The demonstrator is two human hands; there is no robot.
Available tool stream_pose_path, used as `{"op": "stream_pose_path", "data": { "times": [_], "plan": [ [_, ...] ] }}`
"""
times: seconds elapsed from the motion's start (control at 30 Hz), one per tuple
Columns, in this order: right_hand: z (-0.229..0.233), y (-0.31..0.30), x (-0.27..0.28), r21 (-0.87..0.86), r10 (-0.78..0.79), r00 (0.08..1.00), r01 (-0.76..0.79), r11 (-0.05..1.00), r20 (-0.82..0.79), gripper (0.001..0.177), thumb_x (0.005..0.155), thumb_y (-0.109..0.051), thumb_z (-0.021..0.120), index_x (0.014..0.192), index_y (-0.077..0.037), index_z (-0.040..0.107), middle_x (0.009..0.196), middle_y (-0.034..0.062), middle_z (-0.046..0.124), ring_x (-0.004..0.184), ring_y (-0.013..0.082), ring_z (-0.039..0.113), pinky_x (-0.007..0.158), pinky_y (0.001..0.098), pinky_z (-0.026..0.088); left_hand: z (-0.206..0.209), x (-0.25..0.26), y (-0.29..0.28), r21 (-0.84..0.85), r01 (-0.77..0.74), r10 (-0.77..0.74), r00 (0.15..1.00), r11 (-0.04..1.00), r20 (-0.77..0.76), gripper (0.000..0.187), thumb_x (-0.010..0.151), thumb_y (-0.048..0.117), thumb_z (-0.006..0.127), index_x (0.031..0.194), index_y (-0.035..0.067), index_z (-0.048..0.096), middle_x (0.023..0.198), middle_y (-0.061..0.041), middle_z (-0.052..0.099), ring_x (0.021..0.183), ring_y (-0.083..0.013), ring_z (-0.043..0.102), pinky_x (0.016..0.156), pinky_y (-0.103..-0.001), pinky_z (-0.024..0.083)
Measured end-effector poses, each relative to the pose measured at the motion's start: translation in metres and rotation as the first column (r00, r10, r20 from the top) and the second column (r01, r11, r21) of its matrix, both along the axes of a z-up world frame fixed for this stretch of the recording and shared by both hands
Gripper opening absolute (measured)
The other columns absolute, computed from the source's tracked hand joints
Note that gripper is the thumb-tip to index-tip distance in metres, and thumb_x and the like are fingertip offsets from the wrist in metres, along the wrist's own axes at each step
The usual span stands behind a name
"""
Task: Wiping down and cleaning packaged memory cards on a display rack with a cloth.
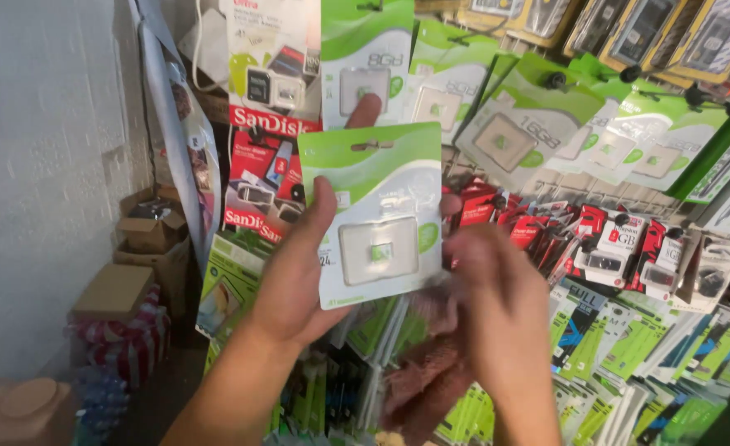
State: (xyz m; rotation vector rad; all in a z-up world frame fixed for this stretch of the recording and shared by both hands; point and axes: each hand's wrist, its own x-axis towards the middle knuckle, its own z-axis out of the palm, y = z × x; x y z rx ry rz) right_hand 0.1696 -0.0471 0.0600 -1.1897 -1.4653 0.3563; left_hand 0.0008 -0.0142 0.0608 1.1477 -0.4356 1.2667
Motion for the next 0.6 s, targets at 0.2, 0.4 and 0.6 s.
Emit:
{"op": "stream_pose_path", "data": {
  "times": [0.2, 0.4, 0.6],
  "plan": [
    [-0.029, -0.043, -0.003, 0.333, -0.010, 0.979, 0.079, 0.939, -0.205, 0.028, 0.098, 0.004, 0.040, 0.126, 0.000, 0.042, 0.122, 0.0143, 0.056, 0.108, 0.0192, 0.051, 0.104, 0.0306, 0.042, -0.051, 0.025, -0.002, -0.076, 0.023, -0.028, 0.998, 0.997, -0.062, 0.085, 0.099, 0.061, 0.025, 0.163, 0.006, 0.030, 0.164, -0.014, 0.041, 0.131, -0.0360, 0.057, 0.120, -0.052, 0.042],
    [-0.038, -0.056, -0.036, 0.498, -0.209, 0.974, 0.141, 0.855, 0.084, 0.043, 0.084, 0.009, 0.068, 0.125, 0.009, 0.058, 0.122, 0.0212, 0.064, 0.106, 0.0269, 0.065, 0.100, 0.0346, 0.053, -0.111, 0.049, -0.006, -0.295, -0.346, 0.201, 0.881, 0.891, -0.428, 0.077, 0.099, 0.052, 0.046, 0.147, -0.008, 0.049, 0.161, -0.012, 0.046, 0.146, -0.0170, 0.038, 0.120, -0.036, 0.026],
    [-0.054, -0.048, -0.033, 0.409, -0.068, 0.971, -0.032, 0.912, 0.229, 0.016, 0.079, -0.003, 0.072, 0.093, -0.003, 0.079, 0.099, 0.0056, 0.076, 0.057, 0.0064, 0.057, 0.048, 0.0171, 0.043, -0.110, 0.042, -0.010, -0.613, -0.080, -0.099, 0.963, 0.786, -0.252, 0.058, 0.101, 0.049, 0.048, 0.131, 0.002, 0.063, 0.111, -0.011, 0.066, 0.084, -0.0143, 0.056, 0.067, -0.028, 0.044]
  ]
}}
